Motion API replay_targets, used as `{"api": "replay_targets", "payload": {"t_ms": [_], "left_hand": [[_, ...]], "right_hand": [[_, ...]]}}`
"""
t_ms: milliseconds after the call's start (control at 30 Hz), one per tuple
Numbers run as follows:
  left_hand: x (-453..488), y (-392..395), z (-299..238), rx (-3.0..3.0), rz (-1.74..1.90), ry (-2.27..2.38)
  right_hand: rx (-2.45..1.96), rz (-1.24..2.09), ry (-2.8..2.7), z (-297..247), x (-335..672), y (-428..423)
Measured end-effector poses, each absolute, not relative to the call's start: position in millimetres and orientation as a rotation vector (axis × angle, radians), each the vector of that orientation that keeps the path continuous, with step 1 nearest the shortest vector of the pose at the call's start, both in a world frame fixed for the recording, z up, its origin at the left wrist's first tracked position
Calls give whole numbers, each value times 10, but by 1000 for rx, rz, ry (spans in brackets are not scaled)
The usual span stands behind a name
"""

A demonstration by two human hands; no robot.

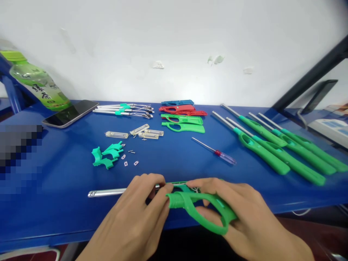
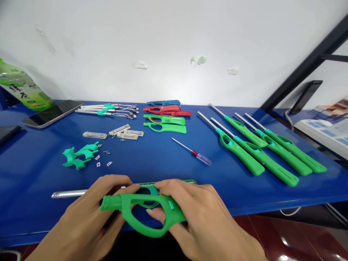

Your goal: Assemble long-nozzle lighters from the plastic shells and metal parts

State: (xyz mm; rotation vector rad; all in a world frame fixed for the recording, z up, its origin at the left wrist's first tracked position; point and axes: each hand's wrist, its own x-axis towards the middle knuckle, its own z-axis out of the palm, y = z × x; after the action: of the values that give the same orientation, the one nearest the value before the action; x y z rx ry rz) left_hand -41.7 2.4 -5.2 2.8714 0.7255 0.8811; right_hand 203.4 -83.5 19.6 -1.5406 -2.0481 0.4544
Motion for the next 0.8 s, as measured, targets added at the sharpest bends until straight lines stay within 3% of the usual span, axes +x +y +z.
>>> {"api": "replay_targets", "payload": {"t_ms": [800], "left_hand": [[-346,16,16,2775,948,719]], "right_hand": [[-1567,375,-2023,81,2012,-831]]}}
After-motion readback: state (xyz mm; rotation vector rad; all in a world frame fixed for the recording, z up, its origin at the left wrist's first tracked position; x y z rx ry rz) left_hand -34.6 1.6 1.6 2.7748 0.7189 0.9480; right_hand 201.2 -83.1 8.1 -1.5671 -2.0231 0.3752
